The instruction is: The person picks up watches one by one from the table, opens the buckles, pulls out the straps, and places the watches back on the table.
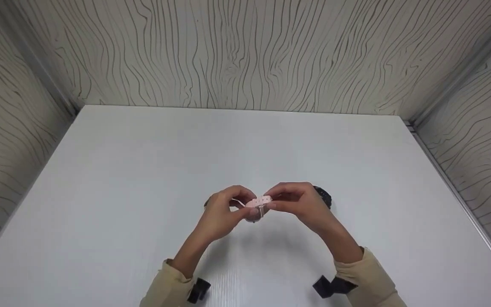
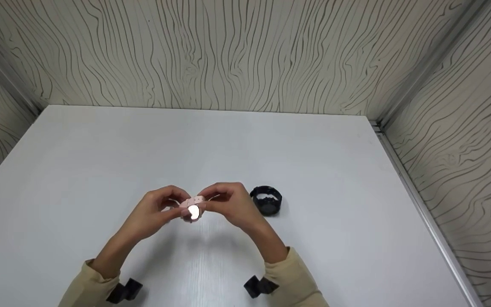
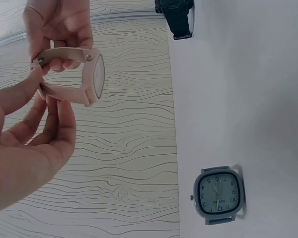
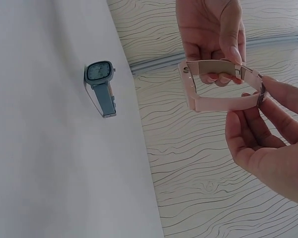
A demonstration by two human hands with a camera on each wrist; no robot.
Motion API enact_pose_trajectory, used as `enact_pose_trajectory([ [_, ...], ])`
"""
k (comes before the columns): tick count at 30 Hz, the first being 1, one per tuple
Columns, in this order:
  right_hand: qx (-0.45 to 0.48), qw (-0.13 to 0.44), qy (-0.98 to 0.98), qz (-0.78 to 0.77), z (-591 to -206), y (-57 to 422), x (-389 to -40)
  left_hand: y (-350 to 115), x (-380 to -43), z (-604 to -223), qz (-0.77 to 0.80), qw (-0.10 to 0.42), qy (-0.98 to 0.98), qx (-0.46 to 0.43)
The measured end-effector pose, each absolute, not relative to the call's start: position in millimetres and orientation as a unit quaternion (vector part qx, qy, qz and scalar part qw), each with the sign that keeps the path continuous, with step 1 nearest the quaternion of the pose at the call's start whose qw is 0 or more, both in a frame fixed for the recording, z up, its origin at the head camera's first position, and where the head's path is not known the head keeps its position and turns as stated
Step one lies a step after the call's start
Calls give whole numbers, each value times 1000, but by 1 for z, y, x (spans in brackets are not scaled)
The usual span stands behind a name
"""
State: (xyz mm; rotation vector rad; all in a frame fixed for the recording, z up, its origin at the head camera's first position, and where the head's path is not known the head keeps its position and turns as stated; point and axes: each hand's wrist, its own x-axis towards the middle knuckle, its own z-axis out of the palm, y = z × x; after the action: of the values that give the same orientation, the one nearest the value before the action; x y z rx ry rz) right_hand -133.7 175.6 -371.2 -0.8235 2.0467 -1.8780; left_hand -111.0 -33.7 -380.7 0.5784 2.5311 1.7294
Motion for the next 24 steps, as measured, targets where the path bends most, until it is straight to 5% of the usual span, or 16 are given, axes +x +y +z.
enact_pose_trajectory([
  [17, -289, 141, 690, -648, -370, 174, -134, -30, -109, -377, 537, -17, 824, 180],
  [24, -297, 104, 730, -606, -368, 168, -132, -27, -106, -373, 536, -19, 826, 173],
])
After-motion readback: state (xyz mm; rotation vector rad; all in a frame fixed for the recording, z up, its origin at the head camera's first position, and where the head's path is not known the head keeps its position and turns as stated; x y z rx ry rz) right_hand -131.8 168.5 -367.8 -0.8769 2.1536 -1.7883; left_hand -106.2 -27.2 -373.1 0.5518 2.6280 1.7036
